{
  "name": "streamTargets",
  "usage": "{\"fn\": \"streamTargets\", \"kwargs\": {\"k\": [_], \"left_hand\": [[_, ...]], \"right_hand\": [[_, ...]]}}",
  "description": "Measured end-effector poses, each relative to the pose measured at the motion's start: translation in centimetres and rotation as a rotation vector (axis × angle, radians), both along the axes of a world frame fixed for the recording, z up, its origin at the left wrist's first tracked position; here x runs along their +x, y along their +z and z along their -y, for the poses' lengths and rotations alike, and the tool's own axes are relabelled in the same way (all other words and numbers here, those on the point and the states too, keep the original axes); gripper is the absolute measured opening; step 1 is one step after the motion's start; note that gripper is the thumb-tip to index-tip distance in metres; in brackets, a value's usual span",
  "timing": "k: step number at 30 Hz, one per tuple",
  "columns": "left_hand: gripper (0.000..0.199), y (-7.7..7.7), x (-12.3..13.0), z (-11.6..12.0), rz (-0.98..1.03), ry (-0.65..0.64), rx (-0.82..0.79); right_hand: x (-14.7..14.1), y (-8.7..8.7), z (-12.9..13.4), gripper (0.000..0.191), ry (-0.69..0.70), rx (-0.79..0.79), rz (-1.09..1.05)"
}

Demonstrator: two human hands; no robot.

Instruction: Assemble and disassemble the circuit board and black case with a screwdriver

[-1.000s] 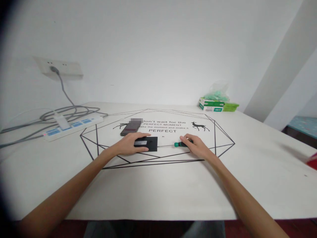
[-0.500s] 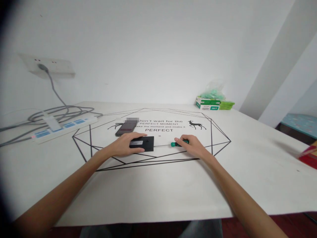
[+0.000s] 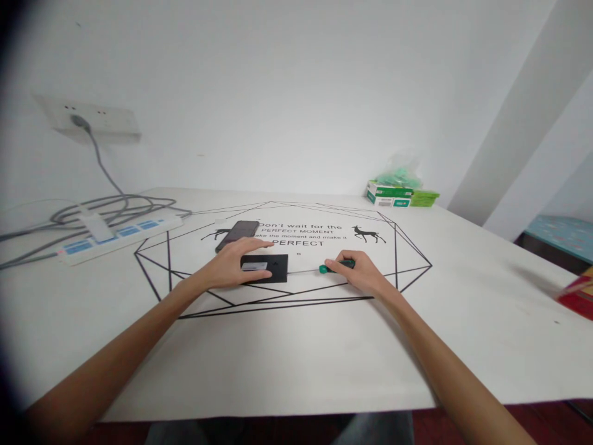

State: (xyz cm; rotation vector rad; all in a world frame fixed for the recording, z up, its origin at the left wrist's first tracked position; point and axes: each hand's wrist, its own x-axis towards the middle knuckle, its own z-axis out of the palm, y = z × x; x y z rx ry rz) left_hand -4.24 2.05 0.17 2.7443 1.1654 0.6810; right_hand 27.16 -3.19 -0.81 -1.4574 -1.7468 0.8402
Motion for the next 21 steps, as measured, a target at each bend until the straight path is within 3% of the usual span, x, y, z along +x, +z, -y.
{"fn": "streamTargets", "kwargs": {"k": [6,12,21], "left_hand": [[0.079,0.6,-1.4,-0.5,-0.156,0.033,-0.119],[0.078,0.8,-1.5,-0.3,-0.163,0.045,-0.162],[0.079,0.7,-1.3,-0.1,-0.109,0.043,-0.18]], "right_hand": [[0.5,0.1,-0.2,0.046,0.0,0.051,0.036],[1.1,-0.1,-0.7,0.049,-0.186,0.128,-0.077],[0.6,-2.3,-2.1,0.046,-0.277,0.339,0.246]]}}
